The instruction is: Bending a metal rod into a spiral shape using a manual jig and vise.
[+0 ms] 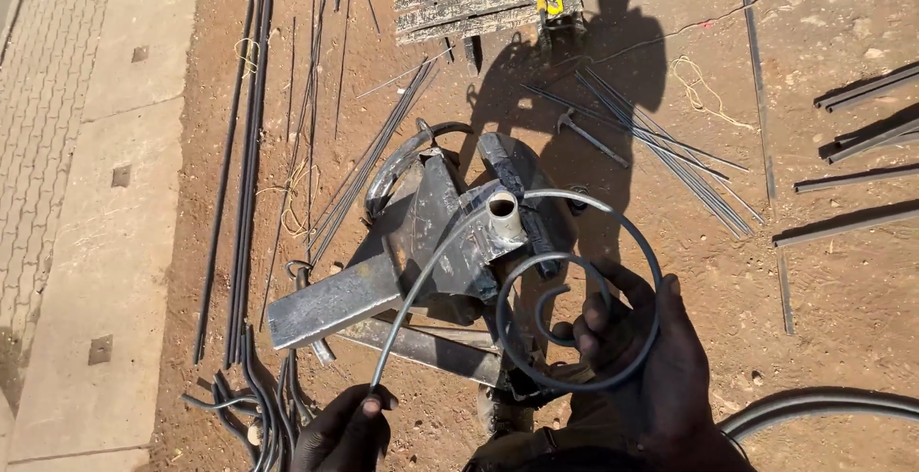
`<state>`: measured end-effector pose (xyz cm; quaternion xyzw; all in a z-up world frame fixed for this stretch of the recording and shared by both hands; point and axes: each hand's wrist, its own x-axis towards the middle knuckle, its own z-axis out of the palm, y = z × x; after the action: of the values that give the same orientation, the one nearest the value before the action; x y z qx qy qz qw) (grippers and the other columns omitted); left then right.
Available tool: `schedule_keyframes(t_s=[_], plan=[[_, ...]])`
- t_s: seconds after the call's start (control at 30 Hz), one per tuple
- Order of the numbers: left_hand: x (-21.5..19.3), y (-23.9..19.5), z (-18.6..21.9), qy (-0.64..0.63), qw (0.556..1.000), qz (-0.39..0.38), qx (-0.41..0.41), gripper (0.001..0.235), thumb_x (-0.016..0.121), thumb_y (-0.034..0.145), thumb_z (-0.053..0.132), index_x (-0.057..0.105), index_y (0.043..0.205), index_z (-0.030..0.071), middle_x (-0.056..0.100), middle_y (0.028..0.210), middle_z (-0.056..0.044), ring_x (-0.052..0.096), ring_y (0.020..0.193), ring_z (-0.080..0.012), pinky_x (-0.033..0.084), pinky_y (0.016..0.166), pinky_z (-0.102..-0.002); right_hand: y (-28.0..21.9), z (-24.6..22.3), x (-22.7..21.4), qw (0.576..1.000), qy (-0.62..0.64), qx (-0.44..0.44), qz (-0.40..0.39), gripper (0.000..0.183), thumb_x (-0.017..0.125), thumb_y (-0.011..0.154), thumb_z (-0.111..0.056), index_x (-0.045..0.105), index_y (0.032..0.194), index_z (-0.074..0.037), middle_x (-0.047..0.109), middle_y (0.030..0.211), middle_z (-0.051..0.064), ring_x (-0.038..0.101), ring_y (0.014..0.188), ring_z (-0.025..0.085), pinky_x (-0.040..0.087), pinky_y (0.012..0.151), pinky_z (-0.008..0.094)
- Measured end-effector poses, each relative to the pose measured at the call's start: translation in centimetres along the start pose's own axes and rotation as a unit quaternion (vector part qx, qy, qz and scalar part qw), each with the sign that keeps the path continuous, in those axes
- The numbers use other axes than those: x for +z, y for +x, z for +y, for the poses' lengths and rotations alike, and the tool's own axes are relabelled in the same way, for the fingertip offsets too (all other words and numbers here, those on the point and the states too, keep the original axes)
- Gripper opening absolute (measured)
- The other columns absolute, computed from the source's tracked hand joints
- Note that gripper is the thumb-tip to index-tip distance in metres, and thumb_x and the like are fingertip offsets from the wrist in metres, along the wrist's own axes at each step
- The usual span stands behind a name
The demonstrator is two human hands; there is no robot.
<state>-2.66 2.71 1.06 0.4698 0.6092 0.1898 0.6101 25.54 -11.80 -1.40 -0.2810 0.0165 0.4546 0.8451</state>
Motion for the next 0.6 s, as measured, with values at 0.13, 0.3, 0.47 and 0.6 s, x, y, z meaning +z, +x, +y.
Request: schedule_keyframes(t_s=[0.13,0.3,0.47,0.6], plan=[[-0.7,0.1,0.1,-0.070,0.991,-0.099,-0.048,0.028,0.067,0.091,0.008,0.081,0.111,-0.007,0.051,0.059,-0.019,0.041,0.047,-0.0228,0.021,0.044,-0.029,0.2,0.1,0.0,0.993,-0.036,-0.018,0.108,0.061,0.048,0.108,-0.055,0.065,0.134,-0.003,0.061,0.074,0.010,0.060,0.056,0.022,0.055,0.090,0.054],[-1.1,-0.2,-0.3,-0.233,0.901,-0.332,-0.155,0.028,0.060,0.098,0.013,0.067,0.119,-0.004,0.049,0.060,-0.014,0.030,0.036,-0.0110,0.019,0.036,-0.021,0.6,-1.6,0.6,0.989,-0.089,-0.032,0.115,0.054,0.052,0.108,-0.052,0.069,0.127,-0.004,0.048,0.074,0.003,0.046,0.059,0.015,0.048,0.079,0.035],[-1.0,0.8,-2.3,-0.333,0.826,-0.424,-0.164,0.024,0.055,0.102,0.013,0.059,0.116,-0.006,0.048,0.065,-0.012,0.024,0.037,-0.0074,0.019,0.030,-0.020,0.6,-2.4,1.0,0.987,-0.107,-0.036,0.118,0.057,0.045,0.114,-0.053,0.070,0.127,-0.003,0.057,0.077,0.007,0.049,0.057,0.014,0.051,0.082,0.033],[-0.9,0.4,-2.0,-0.385,0.793,-0.439,-0.174,0.022,0.057,0.102,0.011,0.057,0.117,-0.005,0.047,0.066,-0.011,0.023,0.037,-0.0050,0.020,0.031,-0.018,0.7,-2.7,0.3,0.988,-0.115,-0.052,0.093,0.057,0.051,0.110,-0.050,0.066,0.132,0.000,0.061,0.078,0.008,0.056,0.058,0.014,0.055,0.085,0.035]])
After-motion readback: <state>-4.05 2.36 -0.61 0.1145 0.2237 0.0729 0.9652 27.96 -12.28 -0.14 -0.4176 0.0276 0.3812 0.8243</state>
